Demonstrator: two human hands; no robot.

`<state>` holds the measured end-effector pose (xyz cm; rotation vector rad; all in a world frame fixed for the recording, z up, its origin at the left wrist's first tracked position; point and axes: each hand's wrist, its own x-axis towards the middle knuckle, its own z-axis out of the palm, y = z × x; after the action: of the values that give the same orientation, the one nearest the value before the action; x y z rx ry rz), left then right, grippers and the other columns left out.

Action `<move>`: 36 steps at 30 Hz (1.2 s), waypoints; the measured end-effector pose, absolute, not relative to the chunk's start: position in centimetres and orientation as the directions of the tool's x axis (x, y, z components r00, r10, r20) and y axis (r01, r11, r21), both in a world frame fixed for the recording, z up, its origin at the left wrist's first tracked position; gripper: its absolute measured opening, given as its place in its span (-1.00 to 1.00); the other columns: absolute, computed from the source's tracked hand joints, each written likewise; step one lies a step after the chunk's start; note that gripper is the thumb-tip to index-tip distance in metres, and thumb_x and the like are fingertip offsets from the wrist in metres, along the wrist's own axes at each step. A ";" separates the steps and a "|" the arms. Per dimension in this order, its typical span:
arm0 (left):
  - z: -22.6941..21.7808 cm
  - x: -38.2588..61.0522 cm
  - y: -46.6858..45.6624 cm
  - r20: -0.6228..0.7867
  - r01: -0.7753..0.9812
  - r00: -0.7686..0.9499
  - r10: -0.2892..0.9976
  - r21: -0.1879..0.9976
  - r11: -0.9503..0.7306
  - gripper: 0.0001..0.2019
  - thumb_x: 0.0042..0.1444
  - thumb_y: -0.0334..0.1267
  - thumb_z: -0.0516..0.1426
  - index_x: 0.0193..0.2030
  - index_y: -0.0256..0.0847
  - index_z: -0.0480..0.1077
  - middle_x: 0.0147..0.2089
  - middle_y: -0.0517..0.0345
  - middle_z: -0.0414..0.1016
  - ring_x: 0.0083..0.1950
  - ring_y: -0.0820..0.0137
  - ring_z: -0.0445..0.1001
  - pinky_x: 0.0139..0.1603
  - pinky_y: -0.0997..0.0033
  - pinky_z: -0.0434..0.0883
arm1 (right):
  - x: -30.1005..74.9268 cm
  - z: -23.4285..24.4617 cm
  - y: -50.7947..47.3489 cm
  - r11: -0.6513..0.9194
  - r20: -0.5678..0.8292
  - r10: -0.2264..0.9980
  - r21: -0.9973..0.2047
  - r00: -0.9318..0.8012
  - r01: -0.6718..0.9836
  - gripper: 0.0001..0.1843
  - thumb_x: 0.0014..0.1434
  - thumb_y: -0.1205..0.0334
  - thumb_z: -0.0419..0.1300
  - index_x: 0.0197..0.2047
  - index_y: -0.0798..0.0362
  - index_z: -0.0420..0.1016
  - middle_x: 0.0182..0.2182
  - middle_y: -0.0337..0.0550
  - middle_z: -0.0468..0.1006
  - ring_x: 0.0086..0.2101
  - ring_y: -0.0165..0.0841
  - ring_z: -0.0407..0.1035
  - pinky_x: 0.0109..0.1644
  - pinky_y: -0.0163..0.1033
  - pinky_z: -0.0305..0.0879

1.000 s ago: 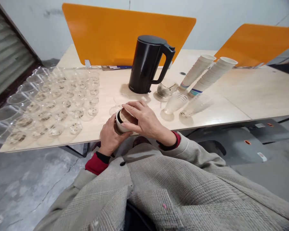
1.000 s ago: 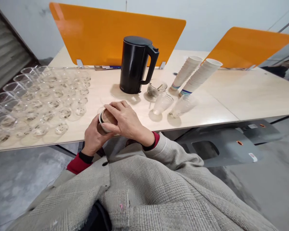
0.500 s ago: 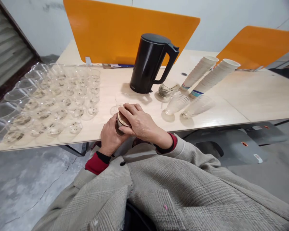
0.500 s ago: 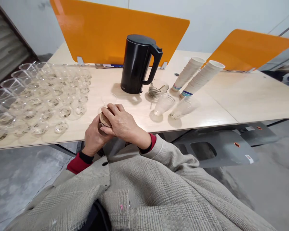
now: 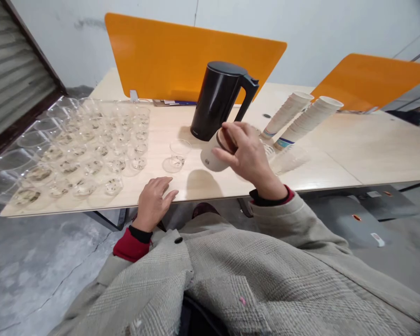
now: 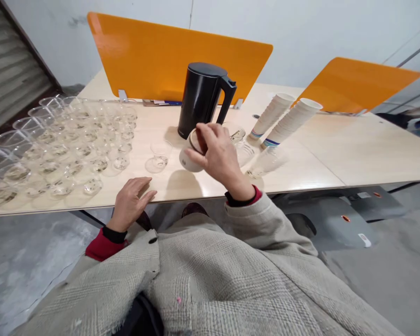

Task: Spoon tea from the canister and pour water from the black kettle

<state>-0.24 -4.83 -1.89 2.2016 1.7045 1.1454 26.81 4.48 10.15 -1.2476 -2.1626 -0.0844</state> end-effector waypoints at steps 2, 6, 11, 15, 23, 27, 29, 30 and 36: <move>-2.1 -0.2 -4.6 0.472 0.797 0.055 0.880 0.510 -0.324 -0.70 0.35 -0.08 0.19 0.12 -0.13 0.56 0.10 -0.07 0.69 0.14 0.07 0.59 0.20 0.02 0.52 | 26.3 11.1 6.2 0.467 0.546 0.786 -0.218 -0.289 0.857 -0.30 0.34 -0.09 0.19 0.47 -0.05 0.33 0.27 0.17 0.42 0.29 0.19 0.26 0.34 0.36 0.28; -2.2 0.2 -4.2 0.463 0.828 0.063 0.884 0.471 -0.306 -0.71 0.36 -0.09 0.19 0.11 -0.12 0.58 0.11 -0.04 0.69 0.14 0.06 0.56 0.15 0.03 0.50 | 23.1 11.5 10.8 0.396 0.532 0.814 -0.211 -0.235 0.894 -0.29 0.39 -0.11 0.13 0.49 0.01 0.28 0.29 0.22 0.39 0.28 0.17 0.23 0.30 0.31 0.30; -2.0 0.6 -4.3 0.450 0.868 0.085 0.889 0.404 -0.287 -0.70 0.34 -0.10 0.22 0.13 -0.12 0.58 0.20 -0.02 0.66 0.17 0.03 0.52 0.15 0.00 0.49 | 18.4 10.1 16.1 0.408 0.493 0.830 -0.218 -0.260 0.887 -0.31 0.39 -0.11 0.15 0.45 0.06 0.32 0.29 0.26 0.39 0.24 0.17 0.24 0.27 0.27 0.32; -1.7 0.8 -4.5 0.445 0.887 0.089 0.891 0.372 -0.275 -0.71 0.33 -0.12 0.24 0.13 -0.10 0.58 0.19 -0.01 0.66 0.13 0.03 0.52 0.08 0.01 0.49 | 15.9 8.9 18.1 0.416 0.439 0.854 -0.256 -0.279 0.872 -0.33 0.35 -0.10 0.21 0.39 0.08 0.39 0.30 0.25 0.40 0.22 0.16 0.24 0.24 0.22 0.35; -1.4 1.2 -4.6 0.429 0.924 0.110 0.896 0.287 -0.251 -0.72 0.34 -0.12 0.24 0.11 -0.13 0.58 0.21 -0.01 0.65 0.11 0.05 0.51 0.00 0.02 0.49 | 14.1 6.8 19.3 0.474 0.356 0.856 -0.250 -0.375 0.844 -0.39 0.34 -0.04 0.27 0.33 0.10 0.46 0.26 0.22 0.45 0.23 0.13 0.27 0.28 0.16 0.34; -1.4 1.3 -4.7 0.431 0.936 0.111 0.896 0.257 -0.240 -0.73 0.36 -0.13 0.24 0.11 -0.14 0.58 0.23 0.02 0.64 0.12 0.07 0.50 0.00 0.07 0.48 | 14.2 6.2 20.1 0.545 0.373 0.815 -0.235 -0.443 0.805 -0.37 0.31 0.00 0.31 0.35 0.11 0.45 0.27 0.22 0.45 0.24 0.12 0.27 0.31 0.16 0.31; -1.5 1.3 -4.7 0.431 0.938 0.107 0.896 0.254 -0.235 -0.73 0.36 -0.12 0.24 0.11 -0.13 0.58 0.22 0.03 0.64 0.12 0.07 0.50 0.00 0.07 0.48 | 14.3 5.9 20.6 0.574 0.386 0.796 -0.237 -0.467 0.784 -0.34 0.31 -0.01 0.32 0.37 0.12 0.44 0.27 0.21 0.46 0.23 0.11 0.27 0.33 0.15 0.30; -1.5 1.3 -4.6 0.430 0.938 0.106 0.897 0.255 -0.233 -0.73 0.35 -0.12 0.24 0.11 -0.13 0.59 0.22 0.03 0.64 0.12 0.07 0.50 0.00 0.06 0.48 | 14.3 5.8 20.9 0.586 0.393 0.788 -0.238 -0.474 0.775 -0.34 0.31 -0.01 0.32 0.38 0.12 0.44 0.27 0.20 0.46 0.24 0.11 0.27 0.34 0.15 0.30; -1.5 1.2 -4.5 0.432 0.932 0.107 0.896 0.271 -0.242 -0.73 0.35 -0.13 0.24 0.11 -0.12 0.59 0.21 0.01 0.65 0.12 0.07 0.50 0.04 0.04 0.48 | 14.4 5.6 21.8 0.620 0.408 0.765 -0.255 -0.499 0.742 -0.20 0.28 -0.07 0.37 0.45 0.14 0.39 0.41 0.21 0.37 0.34 0.13 0.22 0.46 0.19 0.19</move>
<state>1.24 -4.53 -1.48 2.3876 1.9747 0.8414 14.45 21.78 5.64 -1.1865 -2.3599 0.0627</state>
